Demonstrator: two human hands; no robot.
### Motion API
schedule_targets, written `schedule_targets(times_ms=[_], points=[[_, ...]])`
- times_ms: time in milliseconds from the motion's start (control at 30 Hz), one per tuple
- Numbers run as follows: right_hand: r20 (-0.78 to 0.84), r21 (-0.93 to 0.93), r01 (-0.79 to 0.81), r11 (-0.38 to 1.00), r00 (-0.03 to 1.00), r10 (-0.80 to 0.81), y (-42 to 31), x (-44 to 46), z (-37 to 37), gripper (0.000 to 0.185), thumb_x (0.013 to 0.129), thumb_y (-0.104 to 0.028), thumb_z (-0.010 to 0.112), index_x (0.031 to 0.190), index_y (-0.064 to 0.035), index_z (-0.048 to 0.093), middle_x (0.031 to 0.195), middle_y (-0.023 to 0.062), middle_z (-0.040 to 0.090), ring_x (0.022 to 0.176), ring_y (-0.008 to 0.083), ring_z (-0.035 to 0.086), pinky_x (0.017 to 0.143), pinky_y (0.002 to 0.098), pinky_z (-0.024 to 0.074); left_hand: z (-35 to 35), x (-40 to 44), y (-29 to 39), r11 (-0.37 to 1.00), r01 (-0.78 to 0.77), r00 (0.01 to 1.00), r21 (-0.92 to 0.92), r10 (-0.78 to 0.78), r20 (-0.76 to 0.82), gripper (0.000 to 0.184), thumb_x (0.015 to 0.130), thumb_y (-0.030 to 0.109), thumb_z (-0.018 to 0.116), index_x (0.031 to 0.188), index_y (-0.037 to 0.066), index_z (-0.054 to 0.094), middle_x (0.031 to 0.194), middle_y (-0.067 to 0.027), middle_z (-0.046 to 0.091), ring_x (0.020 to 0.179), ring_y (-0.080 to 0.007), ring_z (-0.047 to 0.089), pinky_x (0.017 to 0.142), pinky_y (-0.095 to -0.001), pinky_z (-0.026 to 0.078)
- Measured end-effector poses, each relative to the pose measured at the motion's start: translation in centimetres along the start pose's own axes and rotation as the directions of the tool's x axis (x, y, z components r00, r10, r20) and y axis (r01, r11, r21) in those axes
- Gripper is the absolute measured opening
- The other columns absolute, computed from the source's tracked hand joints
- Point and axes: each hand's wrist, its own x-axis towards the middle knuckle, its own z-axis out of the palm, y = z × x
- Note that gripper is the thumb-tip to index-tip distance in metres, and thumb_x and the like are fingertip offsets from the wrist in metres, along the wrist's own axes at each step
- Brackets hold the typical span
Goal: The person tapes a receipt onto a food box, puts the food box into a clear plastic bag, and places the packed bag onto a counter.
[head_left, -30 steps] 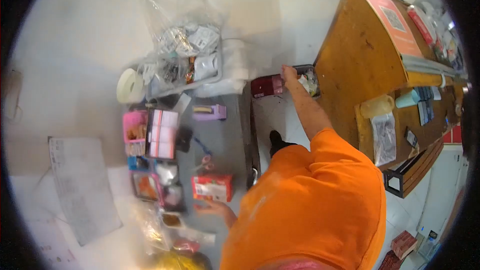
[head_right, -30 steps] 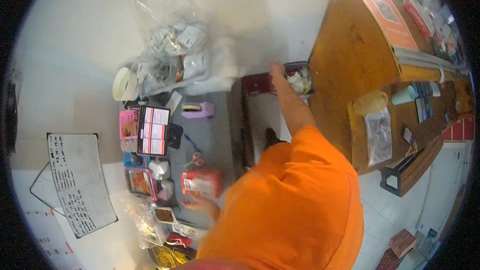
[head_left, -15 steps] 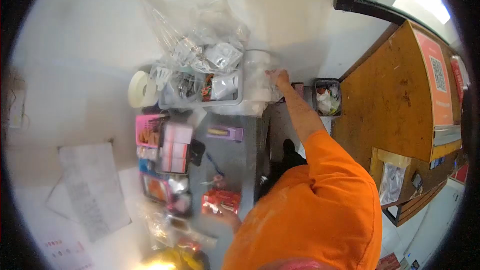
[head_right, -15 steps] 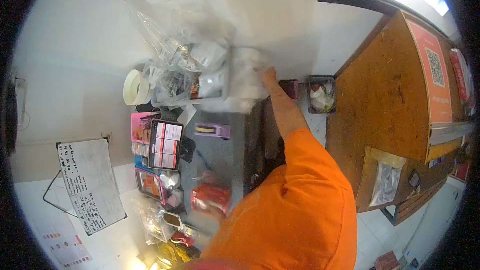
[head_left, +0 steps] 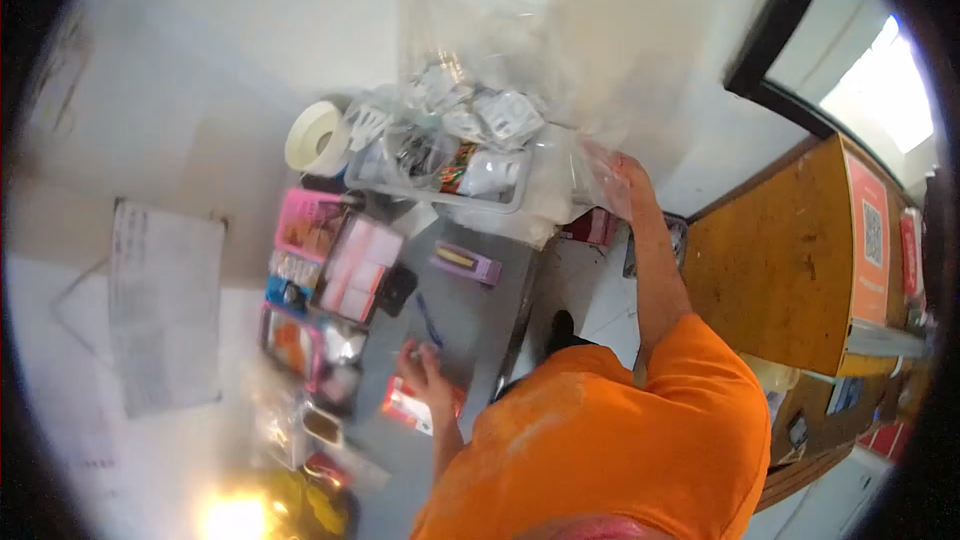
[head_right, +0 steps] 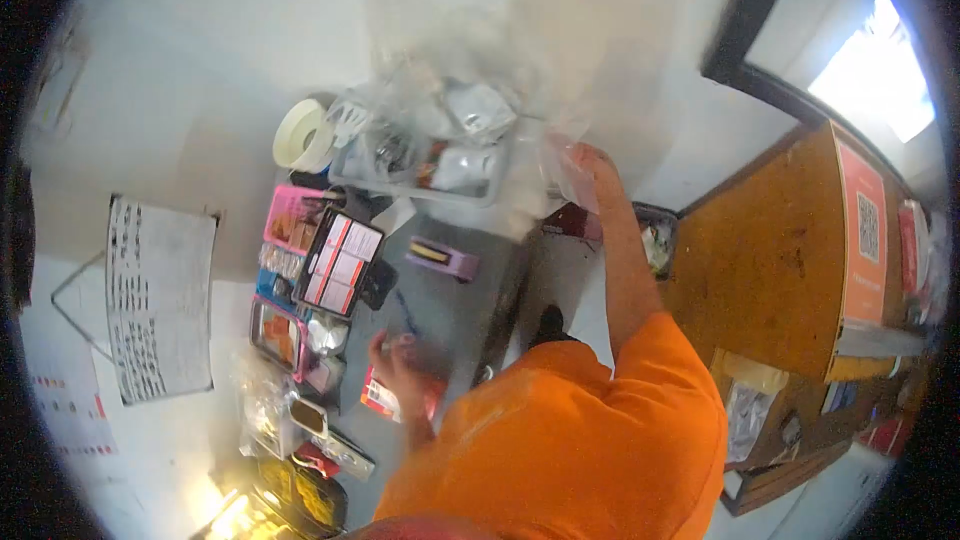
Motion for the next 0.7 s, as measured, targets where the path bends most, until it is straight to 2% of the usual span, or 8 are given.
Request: schedule_targets(times_ms=[67, 100, 167, 267, 367, 467, 533, 700], points=[[0.088, -0.73, 0.042, 0.683, 0.996, 0.032, 0.0, -2.4, 8.4, 0.018, 0.087, -0.011, 0.049, 0.098, -0.0072, 0.063, 0.111, 0.0121, 0.062, 0.101, 0.0212, 0.056, 0.092, 0.03, 0.0413, 2.4, 1.0, 5.0, 0.977, -0.187, 0.958, 0.098, 0.16, 0.236, 0.044, 0.087, 0.008, 0.055, 0.129, 0.002, 0.042, 0.127, -0.0109, 0.047, 0.116, -0.0221, 0.046, 0.095, -0.0347, 0.039], [0.021, -0.734, -0.106, 0.671, 0.984, 0.179, 0.6, -3.8, 12.4, 0.015, 0.086, -0.007, 0.05, 0.094, -0.0045, 0.062, 0.113, 0.0137, 0.06, 0.104, 0.0235, 0.055, 0.093, 0.0328, 0.0425, 3.4, 1.6, 6.5, 0.942, -0.336, 0.879, 0.016, 0.308, 0.364, 0.044, 0.086, 0.008, 0.055, 0.129, 0.004, 0.043, 0.129, -0.01, 0.046, 0.118, -0.0222, 0.045, 0.097, -0.0342, 0.037], [0.003, -0.743, -0.249, 0.622, 0.927, 0.374, 4.4, -6.4, 17.0, 0.013, 0.084, -0.004, 0.05, 0.09, -0.0019, 0.062, 0.115, 0.0152, 0.059, 0.107, 0.0258, 0.055, 0.094, 0.0356, 0.0437, 5.7, 2.7, 8.0, 0.941, -0.238, 0.887, -0.241, 0.312, 0.34, 0.058, 0.079, 0.021, 0.066, 0.129, 0.003, 0.043, 0.129, -0.0106, 0.047, 0.12, -0.0225, 0.044, 0.097, -0.0344, 0.037], [0.284, -0.604, -0.328, 0.726, 0.763, 0.58, 11.0, -9.1, 19.5, 0.019, 0.089, -0.008, 0.051, 0.103, -0.0043, 0.063, 0.118, 0.0122, 0.059, 0.108, 0.0231, 0.054, 0.093, 0.035, 0.043, 4.0, 4.7, 6.4, 0.929, 0.034, 0.831, -0.369, 0.178, 0.526, 0.078, 0.075, 0.047, 0.069, 0.131, 0.002, 0.039, 0.134, -0.0116, 0.042, 0.124, -0.0249, 0.04, 0.104, -0.0414, 0.031], [0.615, -0.127, -0.531, 0.838, 0.621, 0.486, 13.0, -10.6, 23.4, 0.023, 0.088, -0.016, 0.056, 0.106, -0.0041, 0.061, 0.128, 0.0207, 0.049, 0.115, 0.046, 0.046, 0.094, 0.0649, 0.0362, -0.2, 3.1, 7.9, 0.821, 0.202, 0.847, -0.534, 0.127, 0.516, 0.075, 0.075, 0.048, 0.069, 0.127, -0.001, 0.044, 0.122, -0.0112, 0.053, 0.111, -0.0235, 0.052, 0.094, -0.0394, 0.042], [0.817, 0.143, -0.721, 0.678, 0.472, 0.33, 12.6, -11.7, 27.6, 0.034, 0.087, -0.026, 0.053, 0.114, -0.005, 0.058, 0.127, 0.0246, 0.048, 0.116, 0.0557, 0.039, 0.089, 0.0769, 0.0263, -7.3, 2.3, 5.4, 0.789, 0.161, 0.922, -0.593, 0.094, 0.376, 0.041, 0.082, 0.034, 0.067, 0.107, 0.003, 0.06, 0.096, -0.0065, 0.064, 0.086, -0.0171, 0.06, 0.078, -0.031, 0.049], [0.727, -0.097, -0.561, 0.822, 0.524, 0.444, 11.6, -11.0, 26.7, 0.04, 0.086, -0.034, 0.053, 0.117, -0.0106, 0.057, 0.13, 0.0256, 0.045, 0.115, 0.0596, 0.037, 0.087, 0.0803, 0.0213, -10.6, 0.2, 5.8, 0.694, 0.152, 0.961, -0.704, 0.063, 0.27, 0.032, 0.085, 0.029, 0.064, 0.104, 0.003, 0.061, 0.093, -0.0063, 0.064, 0.083, -0.0164, 0.06, 0.075, -0.0296, 0.049], [0.66, -0.05, -0.615, 0.787, 0.571, 0.488, 11.7, -10.9, 27.9, 0.036, 0.083, -0.033, 0.057, 0.112, -0.0114, 0.059, 0.131, 0.0211, 0.045, 0.112, 0.0597, 0.04, 0.089, 0.0756, 0.0295, -15.0, -3.5, 4.6, 0.57, 0.109, 0.993, -0.814, -0.02, 0.119, 0.014, 0.091, 0.016, 0.055, 0.097, 0.006, 0.064, 0.086, -0.0038, 0.064, 0.076, -0.0126, 0.06, 0.07, -0.0255, 0.051]])
